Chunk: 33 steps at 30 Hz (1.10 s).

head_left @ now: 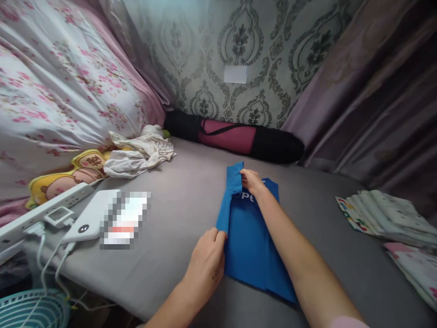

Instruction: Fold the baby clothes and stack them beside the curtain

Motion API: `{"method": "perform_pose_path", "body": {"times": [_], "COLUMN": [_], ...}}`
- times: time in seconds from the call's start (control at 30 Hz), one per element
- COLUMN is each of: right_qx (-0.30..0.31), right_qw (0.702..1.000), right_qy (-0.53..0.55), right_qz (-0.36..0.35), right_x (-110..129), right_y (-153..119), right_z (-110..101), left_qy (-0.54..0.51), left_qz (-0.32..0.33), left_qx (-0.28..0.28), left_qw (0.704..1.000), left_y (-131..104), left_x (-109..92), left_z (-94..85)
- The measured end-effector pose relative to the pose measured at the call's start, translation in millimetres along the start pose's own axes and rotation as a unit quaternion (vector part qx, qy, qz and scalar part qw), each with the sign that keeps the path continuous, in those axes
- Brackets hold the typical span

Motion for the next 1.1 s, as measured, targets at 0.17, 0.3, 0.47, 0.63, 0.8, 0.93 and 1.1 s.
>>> {"method": "perform_pose_path", "body": {"times": [0.17,0.3,0.47,0.63,0.8,0.93,1.1], "right_qx": [-0.029,-0.031,-0.005,-0.059,-0.09,-0.087,-0.065], "right_qw": [0.998,0.995,0.997,0.985,0.919,0.884,0.869], "right_qy": [0.037,0.026,-0.013,-0.158,-0.37,-0.443,-0.477], "right_qz": [0.051,0.091,0.082,-0.046,-0.104,-0.121,-0.113], "right_x": [-22.2,-35.4,-42.9,-39.8,-37.8,-33.7,-28.5], "right_y": [-16.6,-23.0,-25.4,-19.9,-16.9,-16.5,-16.5], "right_z": [-32.3,-39.6,-39.0,-49.7,-56.0,-52.3,-43.8], "left_qy": [0.02,0.035,0.051,0.035,0.023,0.005,0.036], "left_qz": [0.011,0.02,0.029,0.04,0.081,0.087,0.045], "left_qx": [0.021,0.002,-0.018,-0.02,0.006,0.008,0.036], "left_qw": [1.0,0.999,0.998,0.998,0.996,0.996,0.998], "left_y": [0.1,-2.0,-2.5,0.7,-1.3,-4.0,-4.6], "left_x": [-4.0,-2.2,-0.5,-6.3,-11.0,-11.5,-9.7], "left_z": [8.3,11.3,11.6,9.0,14.1,16.7,15.9]}}
Point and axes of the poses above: each hand's wrist, its own y-axis towards the middle knuckle, its own z-axis out of the palm, x = y × z, the point moved 4 cm from there along y, towards the middle knuckle, and after that the axes turned 1 degree about -y, right-handed, at the moved point
